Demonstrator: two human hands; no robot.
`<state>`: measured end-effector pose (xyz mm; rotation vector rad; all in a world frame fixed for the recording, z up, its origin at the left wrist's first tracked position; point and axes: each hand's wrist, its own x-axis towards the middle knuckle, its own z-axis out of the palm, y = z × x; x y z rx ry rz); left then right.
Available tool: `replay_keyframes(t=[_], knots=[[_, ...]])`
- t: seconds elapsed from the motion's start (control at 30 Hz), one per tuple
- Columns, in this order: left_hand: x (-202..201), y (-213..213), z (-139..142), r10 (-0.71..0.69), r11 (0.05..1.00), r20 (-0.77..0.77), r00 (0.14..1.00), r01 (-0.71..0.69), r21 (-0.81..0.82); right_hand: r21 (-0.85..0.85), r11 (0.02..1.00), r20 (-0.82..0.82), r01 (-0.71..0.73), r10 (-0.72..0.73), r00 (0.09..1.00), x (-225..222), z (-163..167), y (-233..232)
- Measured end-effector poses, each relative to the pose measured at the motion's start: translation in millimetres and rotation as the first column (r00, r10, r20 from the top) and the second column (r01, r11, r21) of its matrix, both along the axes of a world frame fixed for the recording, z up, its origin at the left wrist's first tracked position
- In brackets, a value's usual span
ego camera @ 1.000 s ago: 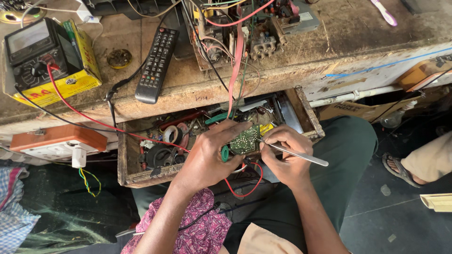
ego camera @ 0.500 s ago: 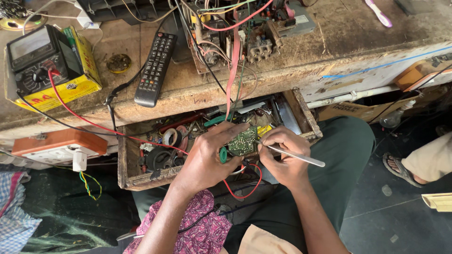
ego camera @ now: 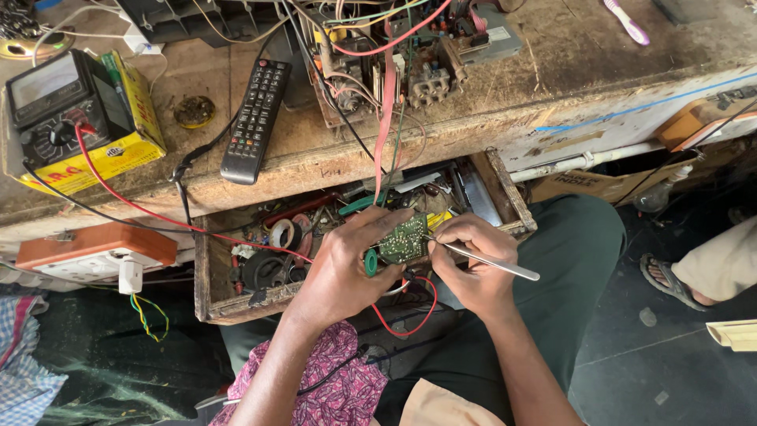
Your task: The person solders a green circuit board held over an open tool drawer, using a soldering iron with a red wire attached. They then brush the board with a small brush, pick through the drawer of tools and parts, and scrape or clean the board surface with a metal tool while a multimeter stays connected nearby.
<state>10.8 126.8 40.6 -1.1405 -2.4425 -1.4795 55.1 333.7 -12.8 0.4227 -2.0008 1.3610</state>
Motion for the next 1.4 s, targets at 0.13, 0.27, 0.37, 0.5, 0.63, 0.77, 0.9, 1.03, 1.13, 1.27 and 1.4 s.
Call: replay_keyframes(t=[0.13, 0.27, 0.37, 0.5, 0.63, 0.77, 0.9, 1.03, 1.13, 1.27, 1.4], knots=[[-0.3, 0.0, -0.5, 0.002, 1.0, -0.015, 1.0, -0.003, -0.01, -0.06, 0.998, 0.03, -0.021, 0.022, 0.999, -1.1, -0.8, 1.1], [-0.5, 1.0, -1.5, 0.0, 1.0, -0.023, 1.0, 0.0, -0.008, -0.054, 0.998, 0.03, -0.015, 0.017, 0.999, -1.9, -2.5, 1.7], [-0.9, 1.1, -1.1, -0.004, 1.0, -0.016, 1.0, 0.004, -0.007, -0.071, 0.997, 0.034, -0.022, 0.025, 0.999, -1.3, -3.6, 1.9], [0.1, 1.9, 0.4, -0.015, 1.0, -0.01, 1.0, 0.015, 0.014, -0.004, 1.0, 0.022, -0.003, 0.004, 1.0, -0.3, -3.6, 3.5], [1.2, 1.7, 1.8, -0.007, 1.0, -0.02, 1.0, 0.007, 0.002, -0.093, 0.995, 0.037, -0.039, 0.042, 0.998, -1.8, -3.7, 4.0], [0.0, 1.6, 2.0, -0.007, 1.0, 0.003, 1.0, 0.007, -0.001, -0.099, 0.994, 0.05, -0.04, 0.045, 0.998, -3.0, -5.2, 4.4], [-0.7, 2.2, 0.5, -0.015, 1.0, -0.018, 1.0, 0.015, 0.009, -0.101, 0.994, 0.027, -0.05, 0.053, 0.998, -3.5, -7.0, 5.9], [-0.6, 4.1, -0.5, -0.016, 1.0, -0.003, 1.0, 0.016, 0.008, -0.064, 0.997, 0.053, -0.044, 0.047, 0.997, -3.0, -7.2, 8.1], [-0.2, 4.4, -0.2, -0.015, 1.0, -0.018, 1.0, 0.015, 0.012, -0.119, 0.991, 0.064, -0.054, 0.062, 0.996, -2.8, -6.8, 7.7], [-0.3, 3.7, 0.6, -0.021, 1.0, -0.018, 1.0, 0.021, 0.011, -0.118, 0.991, 0.054, -0.069, 0.076, 0.996, -2.4, -6.0, 6.2], [0.2, 4.2, 0.5, -0.02, 1.0, -0.007, 1.0, 0.02, 0.017, -0.12, 0.99, 0.061, -0.071, 0.079, 0.995, -2.3, -6.5, 4.5]])
